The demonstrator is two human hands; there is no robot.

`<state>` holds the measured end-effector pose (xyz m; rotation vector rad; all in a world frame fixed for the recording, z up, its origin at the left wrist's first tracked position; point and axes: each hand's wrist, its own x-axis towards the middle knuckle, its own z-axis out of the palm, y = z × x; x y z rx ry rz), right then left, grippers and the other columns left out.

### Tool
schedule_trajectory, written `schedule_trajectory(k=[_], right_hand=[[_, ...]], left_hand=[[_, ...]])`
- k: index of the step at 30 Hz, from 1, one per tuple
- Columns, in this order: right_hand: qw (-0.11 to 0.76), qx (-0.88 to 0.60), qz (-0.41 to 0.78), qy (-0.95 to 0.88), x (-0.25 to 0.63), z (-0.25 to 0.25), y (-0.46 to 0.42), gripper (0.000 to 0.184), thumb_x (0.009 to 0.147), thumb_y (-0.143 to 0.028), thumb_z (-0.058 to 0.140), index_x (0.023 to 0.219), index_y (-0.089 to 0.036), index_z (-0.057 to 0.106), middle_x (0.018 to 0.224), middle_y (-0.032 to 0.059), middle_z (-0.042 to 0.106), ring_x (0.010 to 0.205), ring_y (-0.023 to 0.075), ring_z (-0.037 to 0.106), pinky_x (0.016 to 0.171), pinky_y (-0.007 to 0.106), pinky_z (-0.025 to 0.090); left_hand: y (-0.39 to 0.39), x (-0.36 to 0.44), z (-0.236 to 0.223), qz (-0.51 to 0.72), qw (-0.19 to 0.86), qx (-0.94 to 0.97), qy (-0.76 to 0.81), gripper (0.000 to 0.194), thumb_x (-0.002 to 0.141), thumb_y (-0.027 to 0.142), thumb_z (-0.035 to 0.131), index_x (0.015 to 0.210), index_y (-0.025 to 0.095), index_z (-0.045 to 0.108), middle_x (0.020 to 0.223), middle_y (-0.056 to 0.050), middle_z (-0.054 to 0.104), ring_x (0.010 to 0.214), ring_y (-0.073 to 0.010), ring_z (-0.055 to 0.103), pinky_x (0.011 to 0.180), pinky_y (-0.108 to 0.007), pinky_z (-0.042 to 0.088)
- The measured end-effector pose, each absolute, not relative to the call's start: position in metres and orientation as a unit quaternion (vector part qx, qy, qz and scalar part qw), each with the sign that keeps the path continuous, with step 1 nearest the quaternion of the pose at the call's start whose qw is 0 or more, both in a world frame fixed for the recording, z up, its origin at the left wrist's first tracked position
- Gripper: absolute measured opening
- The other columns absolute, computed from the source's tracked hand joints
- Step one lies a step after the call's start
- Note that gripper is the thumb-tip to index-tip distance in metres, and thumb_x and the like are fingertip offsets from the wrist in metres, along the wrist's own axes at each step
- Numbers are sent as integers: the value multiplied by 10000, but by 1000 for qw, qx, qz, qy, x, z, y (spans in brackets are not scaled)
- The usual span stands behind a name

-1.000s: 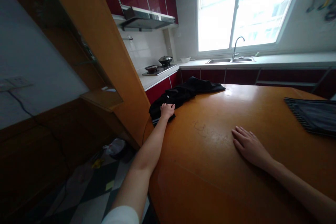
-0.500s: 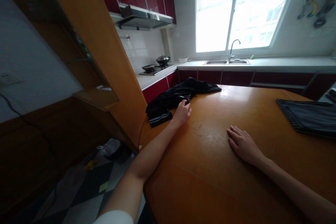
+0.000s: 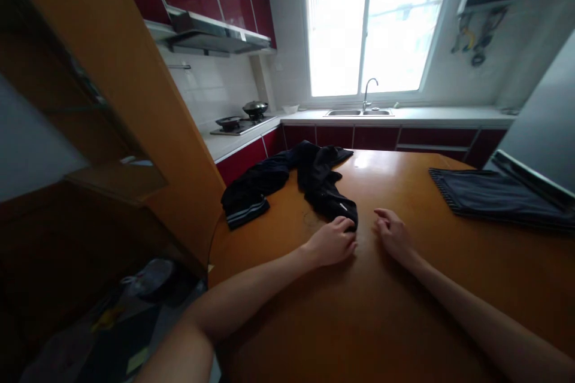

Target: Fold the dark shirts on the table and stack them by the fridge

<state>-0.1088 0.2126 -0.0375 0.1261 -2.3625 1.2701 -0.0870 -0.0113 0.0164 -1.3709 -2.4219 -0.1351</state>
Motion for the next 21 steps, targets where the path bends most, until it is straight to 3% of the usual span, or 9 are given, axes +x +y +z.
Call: schedule_trajectory(k=[6, 12, 17, 21], right_hand=[[231, 14, 554, -800, -124, -34, 226, 369, 863, -358, 463, 1051, -139, 693, 1114, 155, 720, 1060, 272, 658, 955, 423, 506], [147, 94, 566, -806, -131, -31, 224, 385, 881, -426, 517, 1051, -151, 726, 1079, 132, 749, 1005, 265, 685, 945, 421, 518], [115, 134, 519, -837, -136, -31, 229, 380, 824, -391, 622, 1097, -147, 723, 1062, 124, 750, 921, 250, 689, 869, 398, 537], [49, 164, 506, -846, -136, -28, 232, 310, 790, -380, 650, 987, -156, 735, 886, 74, 750, 792, 214, 670, 735, 332, 530]], left_hand=[[10, -49, 14, -52, 165, -578, -798, 282, 952, 329, 567, 781, 157, 711, 1114, -136, 634, 1089, -235, 592, 911, -338, 534], [2, -64, 24, -153, 218, -655, -707, 194, 952, 225, 533, 1058, 177, 689, 1257, -96, 633, 1149, -202, 600, 962, -317, 527], [-31, -120, 18, -319, 302, -383, -813, 272, 949, 130, 481, 1132, 221, 661, 1112, -73, 670, 1051, -195, 636, 949, -366, 533], [-64, -170, -3, -313, 246, -198, -895, 284, 880, 85, 524, 1102, 170, 679, 1127, -95, 666, 1099, -225, 619, 1021, -387, 491]])
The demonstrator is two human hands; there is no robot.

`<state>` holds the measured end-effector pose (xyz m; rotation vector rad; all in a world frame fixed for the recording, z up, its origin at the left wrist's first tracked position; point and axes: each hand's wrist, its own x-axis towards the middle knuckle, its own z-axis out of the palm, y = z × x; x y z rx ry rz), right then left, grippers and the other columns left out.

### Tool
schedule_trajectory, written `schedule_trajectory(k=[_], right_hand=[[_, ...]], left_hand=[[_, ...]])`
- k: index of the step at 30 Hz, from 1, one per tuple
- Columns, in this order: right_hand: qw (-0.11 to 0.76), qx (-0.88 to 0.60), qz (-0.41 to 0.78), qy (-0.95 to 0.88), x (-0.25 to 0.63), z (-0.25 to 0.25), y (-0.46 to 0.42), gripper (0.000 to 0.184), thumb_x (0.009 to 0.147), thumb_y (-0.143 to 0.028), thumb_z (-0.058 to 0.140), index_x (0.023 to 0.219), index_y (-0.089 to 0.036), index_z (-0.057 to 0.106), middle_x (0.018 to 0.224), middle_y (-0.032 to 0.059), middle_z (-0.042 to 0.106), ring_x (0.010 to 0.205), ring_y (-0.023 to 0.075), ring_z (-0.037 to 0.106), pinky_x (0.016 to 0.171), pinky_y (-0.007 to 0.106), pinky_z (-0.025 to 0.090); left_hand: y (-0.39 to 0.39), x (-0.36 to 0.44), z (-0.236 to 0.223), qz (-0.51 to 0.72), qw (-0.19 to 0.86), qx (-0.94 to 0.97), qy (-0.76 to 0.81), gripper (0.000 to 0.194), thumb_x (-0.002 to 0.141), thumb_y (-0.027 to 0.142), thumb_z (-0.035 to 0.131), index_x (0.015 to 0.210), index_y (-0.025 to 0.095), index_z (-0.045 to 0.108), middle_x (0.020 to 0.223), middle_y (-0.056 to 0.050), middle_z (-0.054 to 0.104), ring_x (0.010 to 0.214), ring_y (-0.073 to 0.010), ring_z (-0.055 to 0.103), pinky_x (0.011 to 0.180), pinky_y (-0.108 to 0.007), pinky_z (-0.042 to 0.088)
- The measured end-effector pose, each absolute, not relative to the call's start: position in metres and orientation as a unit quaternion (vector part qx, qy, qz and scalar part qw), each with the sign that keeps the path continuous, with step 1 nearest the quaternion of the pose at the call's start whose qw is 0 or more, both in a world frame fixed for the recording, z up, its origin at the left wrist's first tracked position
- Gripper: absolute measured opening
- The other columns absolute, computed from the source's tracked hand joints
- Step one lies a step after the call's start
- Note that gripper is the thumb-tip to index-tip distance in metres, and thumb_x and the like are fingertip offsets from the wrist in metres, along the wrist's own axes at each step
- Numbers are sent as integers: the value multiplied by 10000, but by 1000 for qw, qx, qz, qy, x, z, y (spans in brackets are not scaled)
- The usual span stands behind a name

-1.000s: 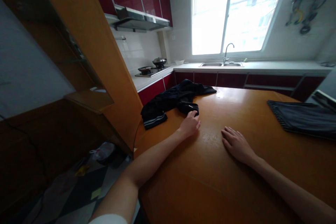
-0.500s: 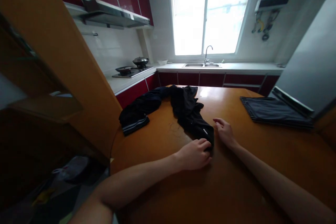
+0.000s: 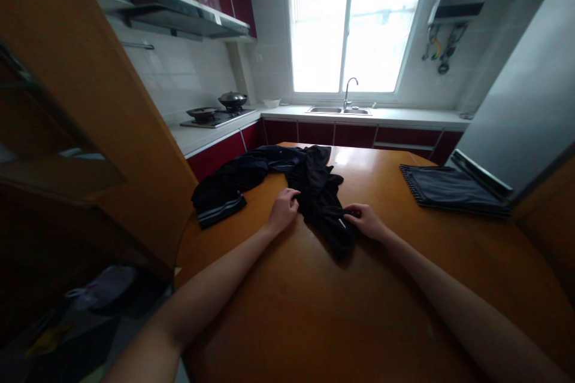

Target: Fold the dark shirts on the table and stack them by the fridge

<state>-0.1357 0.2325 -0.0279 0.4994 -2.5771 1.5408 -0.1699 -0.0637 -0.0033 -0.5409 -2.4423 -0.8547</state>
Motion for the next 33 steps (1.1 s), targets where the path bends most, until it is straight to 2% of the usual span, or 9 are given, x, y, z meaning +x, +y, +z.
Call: schedule_trajectory(k=[3, 7, 15, 19, 22, 25, 28, 31, 33], right_hand=[[41, 153, 501, -851, -129, -24, 237, 245, 753, -347, 645, 886, -155, 719, 809, 50, 723, 747, 192, 644, 682, 296, 499], [19, 154, 458, -876, -109, -18, 254, 171, 729, -302, 620, 787, -157, 689, 733, 28, 677, 688, 170, 596, 633, 275, 451], [-64, 130, 392, -908, -33, -4, 274, 75, 743, -240, 608, 722, -168, 612, 663, -10, 584, 627, 132, 509, 558, 237, 369], [-167, 131, 344, -915, 8, 22, 263, 49, 723, -208, 643, 726, -172, 611, 671, -25, 585, 603, 106, 491, 508, 207, 328], [-301, 165, 335, -878, 27, 44, 255, 52, 731, -223, 665, 737, -176, 645, 669, -25, 631, 582, 104, 522, 487, 195, 325], [-383, 193, 385, -818, 29, 56, 255, 152, 819, -299, 626, 738, -177, 668, 680, 1, 682, 578, 114, 561, 507, 203, 370], [-299, 164, 478, -809, 11, 54, 261, 274, 861, -421, 610, 760, -174, 673, 631, 9, 663, 555, 116, 556, 520, 220, 394], [-168, 94, 552, -812, -14, 44, 267, 343, 794, -507, 651, 767, -166, 677, 580, 6, 628, 516, 123, 540, 489, 234, 388], [-121, 58, 573, -809, -28, 39, 269, 356, 761, -521, 657, 772, -165, 677, 588, 9, 629, 518, 129, 545, 471, 236, 372]], left_hand=[[-75, -188, -17, -302, 216, -168, -913, 322, 858, 89, 534, 1135, 155, 684, 1119, -112, 675, 1080, -245, 632, 1011, -413, 496], [-69, -185, -27, -293, 191, -211, -913, 406, 849, 107, 559, 1232, 198, 659, 1178, -77, 676, 1131, -228, 614, 1039, -394, 476], [-58, -174, -27, -260, 159, -255, -918, 361, 867, 133, 555, 1189, 211, 699, 1221, -71, 662, 1143, -240, 595, 1031, -408, 469], [-56, -167, -16, -303, 144, -297, -894, 304, 845, 95, 529, 1022, 209, 749, 1069, -50, 701, 1024, -204, 638, 966, -350, 499], [-53, -157, -7, -320, 117, -352, -872, 268, 821, 82, 522, 895, 210, 746, 933, -28, 713, 919, -179, 658, 890, -306, 512], [-54, -153, -1, -306, 101, -357, -877, 248, 838, 128, 522, 924, 224, 734, 832, -4, 714, 795, -168, 664, 797, -289, 522], [-61, -170, 6, -282, 145, -293, -902, 259, 887, 205, 510, 1033, 240, 721, 797, -3, 709, 729, -175, 659, 749, -294, 527], [-73, -210, 18, -224, 203, -265, -916, 296, 905, 192, 497, 1103, 232, 713, 1003, -48, 726, 926, -208, 668, 883, -325, 514], [-80, -246, 26, -153, 204, -270, -928, 352, 901, 150, 492, 1171, 238, 701, 1190, -67, 687, 1106, -233, 623, 1001, -370, 465]])
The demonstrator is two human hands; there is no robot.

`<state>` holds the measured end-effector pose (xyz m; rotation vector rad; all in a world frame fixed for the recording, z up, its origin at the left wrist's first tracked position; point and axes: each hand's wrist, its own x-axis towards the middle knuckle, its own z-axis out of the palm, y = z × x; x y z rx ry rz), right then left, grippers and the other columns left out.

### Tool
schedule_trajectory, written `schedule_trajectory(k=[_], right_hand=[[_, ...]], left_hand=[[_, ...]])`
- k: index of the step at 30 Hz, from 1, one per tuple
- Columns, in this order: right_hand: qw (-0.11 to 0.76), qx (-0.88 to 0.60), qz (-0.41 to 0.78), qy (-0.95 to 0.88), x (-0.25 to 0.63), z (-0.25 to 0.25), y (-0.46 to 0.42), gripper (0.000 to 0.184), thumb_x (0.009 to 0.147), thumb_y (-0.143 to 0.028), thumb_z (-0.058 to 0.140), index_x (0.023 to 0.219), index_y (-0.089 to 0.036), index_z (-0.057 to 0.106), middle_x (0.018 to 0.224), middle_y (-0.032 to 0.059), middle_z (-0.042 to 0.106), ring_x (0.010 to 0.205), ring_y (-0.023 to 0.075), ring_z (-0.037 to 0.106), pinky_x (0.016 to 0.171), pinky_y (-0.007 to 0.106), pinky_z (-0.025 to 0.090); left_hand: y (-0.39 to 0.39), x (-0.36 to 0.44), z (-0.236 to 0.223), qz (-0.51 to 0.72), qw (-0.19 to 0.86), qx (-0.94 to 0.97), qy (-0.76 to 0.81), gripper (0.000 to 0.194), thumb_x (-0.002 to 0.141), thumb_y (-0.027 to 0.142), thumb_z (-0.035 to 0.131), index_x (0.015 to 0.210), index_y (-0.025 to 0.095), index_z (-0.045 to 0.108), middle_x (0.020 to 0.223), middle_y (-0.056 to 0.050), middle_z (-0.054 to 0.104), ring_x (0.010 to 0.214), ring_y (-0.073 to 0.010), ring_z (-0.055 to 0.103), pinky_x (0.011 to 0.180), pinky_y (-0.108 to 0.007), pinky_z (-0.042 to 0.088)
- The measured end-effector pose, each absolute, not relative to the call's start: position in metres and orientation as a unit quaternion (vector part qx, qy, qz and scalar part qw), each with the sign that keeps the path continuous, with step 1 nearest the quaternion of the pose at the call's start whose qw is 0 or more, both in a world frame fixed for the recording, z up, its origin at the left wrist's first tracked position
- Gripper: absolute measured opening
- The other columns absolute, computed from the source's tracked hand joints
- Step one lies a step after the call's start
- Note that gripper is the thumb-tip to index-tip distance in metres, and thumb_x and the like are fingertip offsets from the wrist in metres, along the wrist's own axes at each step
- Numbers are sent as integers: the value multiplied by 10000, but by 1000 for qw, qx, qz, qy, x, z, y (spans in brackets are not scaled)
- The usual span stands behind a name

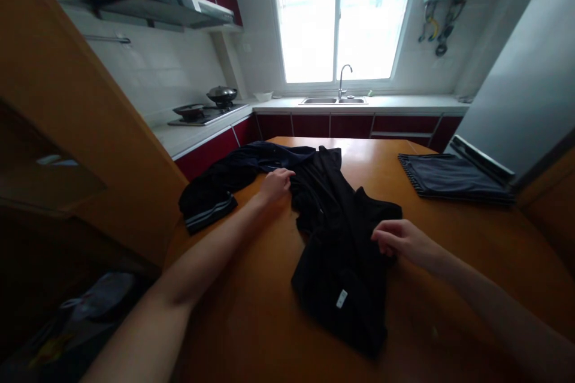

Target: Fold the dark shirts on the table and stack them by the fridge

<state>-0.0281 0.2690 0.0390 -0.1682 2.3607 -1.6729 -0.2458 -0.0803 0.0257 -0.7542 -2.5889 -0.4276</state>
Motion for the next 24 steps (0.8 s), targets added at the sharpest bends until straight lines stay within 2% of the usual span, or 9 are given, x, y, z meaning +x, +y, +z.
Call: schedule_trajectory(k=[4, 6, 8, 13, 18, 21, 24], right_hand=[[116, -38, -576, 808, -38, 34, 270, 358, 775, -529, 624, 785, -174, 672, 612, 12, 635, 541, 140, 561, 474, 243, 365], [101, -36, -572, 813, -38, 32, 271, 359, 796, -533, 604, 779, -181, 671, 619, 13, 634, 563, 149, 574, 502, 258, 395], [85, -29, -563, 822, -36, 30, 273, 361, 825, -533, 580, 774, -187, 673, 634, 18, 636, 592, 158, 586, 540, 274, 425], [93, -1, -540, 836, -34, 28, 278, 376, 863, -552, 551, 767, -210, 675, 663, 32, 642, 629, 179, 598, 583, 298, 455], [68, 2, -522, 850, -29, 25, 274, 349, 893, -534, 535, 794, -237, 691, 709, 45, 658, 679, 205, 620, 613, 318, 486], [20, -6, -504, 863, -27, 21, 273, 296, 912, -496, 535, 868, -254, 701, 835, 68, 697, 787, 236, 647, 688, 350, 523], [-51, -34, -458, 887, -30, 15, 275, 240, 942, -412, 504, 960, -272, 697, 1011, 85, 703, 968, 271, 646, 845, 410, 535]], left_hand=[[-87, -318, 38, 3, 150, -298, -943, 421, 909, 159, 533, 1286, 303, 652, 1560, -46, 405, 1452, -323, 291, 1155, -566, 240], [-84, -350, 41, 50, 113, -310, -943, 428, 916, 179, 551, 1307, 331, 636, 1614, -20, 311, 1497, -347, 159, 1160, -639, 120], [-79, -379, 41, 64, 85, -319, -942, 417, 925, 198, 554, 1310, 337, 634, 1617, -14, 307, 1498, -358, 127, 1149, -668, 69], [-73, -434, 34, -16, 63, -191, -979, 385, 894, 201, 605, 1263, 296, 666, 1590, -31, 352, 1458, -382, 176, 1143, -663, 81], [-80, -457, 30, -65, 61, -45, -995, 406, 1006, 307, 433, 1370, 194, 573, 1562, -178, 308, 1333, -456, 314, 997, -699, 301], [-73, -448, 34, -76, 86, -33, -993, 433, 1011, 378, 422, 1395, 224, 551, 1602, -144, 235, 1373, -464, 257, 1046, -702, 253], [-63, -415, 38, -71, 186, -90, -976, 450, 993, 341, 456, 1424, 226, 516, 1607, -106, 239, 1432, -408, 201, 1141, -617, 204]])
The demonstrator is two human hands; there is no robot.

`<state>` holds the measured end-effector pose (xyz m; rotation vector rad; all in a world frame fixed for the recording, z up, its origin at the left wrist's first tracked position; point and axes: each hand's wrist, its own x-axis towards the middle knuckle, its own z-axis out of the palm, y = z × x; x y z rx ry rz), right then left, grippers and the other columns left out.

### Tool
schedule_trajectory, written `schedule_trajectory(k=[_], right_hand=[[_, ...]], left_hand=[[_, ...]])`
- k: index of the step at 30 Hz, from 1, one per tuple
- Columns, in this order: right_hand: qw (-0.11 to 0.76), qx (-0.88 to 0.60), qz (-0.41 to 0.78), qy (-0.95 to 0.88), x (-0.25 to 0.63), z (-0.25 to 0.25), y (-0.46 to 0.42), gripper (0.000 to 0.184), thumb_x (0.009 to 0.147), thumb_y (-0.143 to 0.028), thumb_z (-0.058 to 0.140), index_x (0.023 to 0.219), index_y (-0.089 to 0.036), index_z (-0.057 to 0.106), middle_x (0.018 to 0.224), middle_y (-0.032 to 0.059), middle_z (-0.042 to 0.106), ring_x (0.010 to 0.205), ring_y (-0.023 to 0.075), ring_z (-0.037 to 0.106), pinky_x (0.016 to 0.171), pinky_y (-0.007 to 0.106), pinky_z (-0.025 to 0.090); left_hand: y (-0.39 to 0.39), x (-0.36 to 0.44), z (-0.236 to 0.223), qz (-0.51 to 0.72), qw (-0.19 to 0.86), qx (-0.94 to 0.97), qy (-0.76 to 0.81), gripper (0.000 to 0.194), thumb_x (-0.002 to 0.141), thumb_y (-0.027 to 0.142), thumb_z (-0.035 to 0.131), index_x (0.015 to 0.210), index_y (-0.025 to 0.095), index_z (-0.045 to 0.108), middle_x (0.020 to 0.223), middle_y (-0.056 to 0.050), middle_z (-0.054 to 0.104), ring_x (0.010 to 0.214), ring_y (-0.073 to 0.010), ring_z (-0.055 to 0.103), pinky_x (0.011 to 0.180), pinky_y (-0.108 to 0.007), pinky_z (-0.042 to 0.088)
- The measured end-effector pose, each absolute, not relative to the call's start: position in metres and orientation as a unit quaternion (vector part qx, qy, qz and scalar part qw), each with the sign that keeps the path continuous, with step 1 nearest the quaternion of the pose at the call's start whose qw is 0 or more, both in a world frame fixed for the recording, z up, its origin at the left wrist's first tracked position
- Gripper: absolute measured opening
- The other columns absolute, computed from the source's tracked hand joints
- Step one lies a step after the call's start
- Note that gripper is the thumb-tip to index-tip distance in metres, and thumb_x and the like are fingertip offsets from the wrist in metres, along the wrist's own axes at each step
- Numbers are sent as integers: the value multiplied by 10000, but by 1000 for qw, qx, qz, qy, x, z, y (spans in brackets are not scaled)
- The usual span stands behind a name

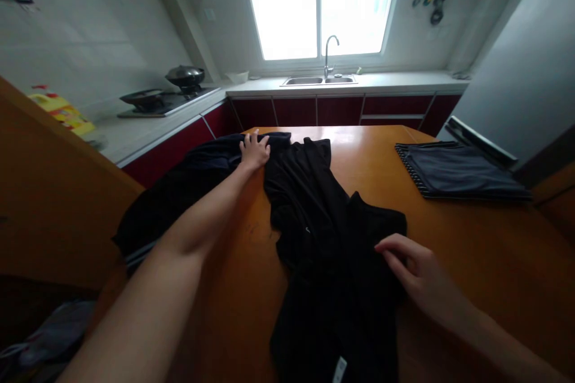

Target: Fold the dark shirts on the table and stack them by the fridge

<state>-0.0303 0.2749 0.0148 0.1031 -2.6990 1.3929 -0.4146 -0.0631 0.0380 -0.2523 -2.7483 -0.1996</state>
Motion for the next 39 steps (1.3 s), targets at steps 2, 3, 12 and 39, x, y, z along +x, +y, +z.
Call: schedule_trajectory(k=[2, 3, 12, 39], right_hand=[[97, 59, 417, -902, -37, 9, 276, 242, 946, -342, 482, 1043, -275, 693, 1145, 92, 677, 1093, 282, 618, 962, 451, 510], [115, 76, 397, -908, -42, 5, 276, 267, 942, -306, 472, 1096, -271, 688, 1218, 93, 653, 1157, 283, 595, 1015, 462, 488], [123, 169, 213, -954, -100, -37, 279, 580, 930, -266, 412, 1492, -126, 439, 1550, 144, 420, 1459, 276, 336, 1209, 471, 289], [155, 88, 146, -973, -64, -47, 299, 503, 981, -304, 379, 1449, -169, 506, 1552, 115, 424, 1453, 272, 352, 1172, 517, 332]], left_hand=[[-61, -379, 37, -67, 226, -136, -962, 463, 980, 284, 458, 1433, 194, 499, 1561, -121, 323, 1421, -352, 274, 1161, -516, 256], [-62, -359, 35, -66, 221, -152, -961, 470, 971, 264, 462, 1431, 180, 496, 1530, -129, 370, 1400, -333, 326, 1152, -475, 294], [-78, -197, -5, -182, 149, -246, -940, 444, 934, 252, 506, 1377, 219, 529, 1315, -95, 577, 1213, -257, 559, 1067, -387, 443], [-84, -410, 17, 42, 87, -204, -974, 534, 854, 135, 522, 1370, 257, 587, 1568, -66, 402, 1485, -371, 179, 1157, -638, 64]])
